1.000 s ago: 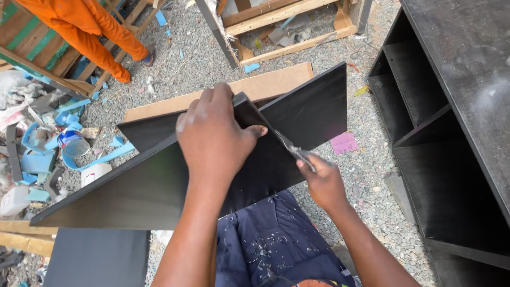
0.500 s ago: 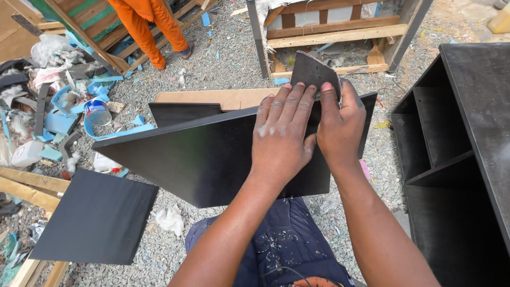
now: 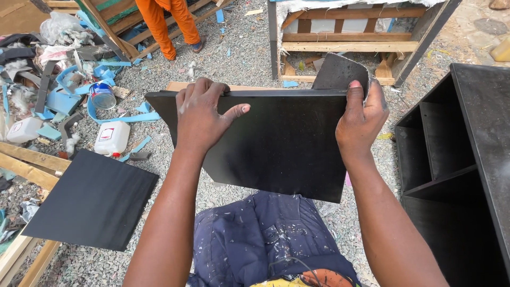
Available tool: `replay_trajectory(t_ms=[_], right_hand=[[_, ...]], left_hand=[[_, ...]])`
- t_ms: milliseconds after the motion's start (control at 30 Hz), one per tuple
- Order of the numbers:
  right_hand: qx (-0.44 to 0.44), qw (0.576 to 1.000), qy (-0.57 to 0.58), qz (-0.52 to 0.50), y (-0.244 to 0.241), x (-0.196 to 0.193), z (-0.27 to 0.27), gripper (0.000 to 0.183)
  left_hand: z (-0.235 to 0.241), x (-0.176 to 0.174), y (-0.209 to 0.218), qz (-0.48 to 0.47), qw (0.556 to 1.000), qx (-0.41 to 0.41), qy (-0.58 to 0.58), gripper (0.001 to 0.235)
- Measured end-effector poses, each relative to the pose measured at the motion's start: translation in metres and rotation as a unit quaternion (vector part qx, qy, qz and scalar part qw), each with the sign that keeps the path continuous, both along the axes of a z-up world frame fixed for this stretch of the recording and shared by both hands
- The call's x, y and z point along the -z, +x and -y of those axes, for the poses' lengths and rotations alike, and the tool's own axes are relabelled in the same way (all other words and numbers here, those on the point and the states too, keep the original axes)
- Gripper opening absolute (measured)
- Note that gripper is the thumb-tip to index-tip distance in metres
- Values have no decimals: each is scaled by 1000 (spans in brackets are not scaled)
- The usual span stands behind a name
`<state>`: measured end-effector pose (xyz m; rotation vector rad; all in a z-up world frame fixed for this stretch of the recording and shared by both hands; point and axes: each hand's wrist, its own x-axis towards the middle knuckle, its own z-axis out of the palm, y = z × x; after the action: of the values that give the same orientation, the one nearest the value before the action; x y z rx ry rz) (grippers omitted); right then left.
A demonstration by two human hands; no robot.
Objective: The person sands the edges of a black rectangular board using a piece of sandpaper held in their right hand. They hold the board steady with their left hand and rub the sandpaper along the edges to smooth the surface.
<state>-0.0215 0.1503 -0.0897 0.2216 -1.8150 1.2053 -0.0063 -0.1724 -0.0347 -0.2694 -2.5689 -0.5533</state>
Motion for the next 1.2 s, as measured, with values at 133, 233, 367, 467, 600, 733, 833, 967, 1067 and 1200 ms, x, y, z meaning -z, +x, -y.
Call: replay_trajectory(t_ms=[133,233,367,467,600,733,833,967,1067,1200], right_hand=[[-7,1000,-4,-22,-8,8,-4,28],[-10,999,1,-38,2,-1,-4,28],[108,951,285,-58,35,-52,12,10],[135,910,379,-97,54,-63,39,15],[151,935,307,-94,62,-33,49,19],[101,964,244,-15,76,-23,39,30],[84,965,240,62,81,-1,34,51],[2,977,110,180,86,68,25,50],[-54,957,0,286,100,120,14,50],[-84,916,-102,378,114,167,-9,49]], left_hand=[[3,3,-11,-3,998,37,41,75],[4,12,-4,68,997,21,43,79],[6,24,15,-118,992,-24,24,73],[3,15,32,-172,984,-51,0,71],[-7,-22,37,-246,966,-20,-83,74],[-22,-75,53,-181,968,-15,-170,76],[-43,-88,47,-125,965,44,-226,81],[-88,-51,34,-55,933,110,-339,73],[-119,-10,38,-20,917,154,-368,62],[-154,47,39,-2,912,199,-358,50]])
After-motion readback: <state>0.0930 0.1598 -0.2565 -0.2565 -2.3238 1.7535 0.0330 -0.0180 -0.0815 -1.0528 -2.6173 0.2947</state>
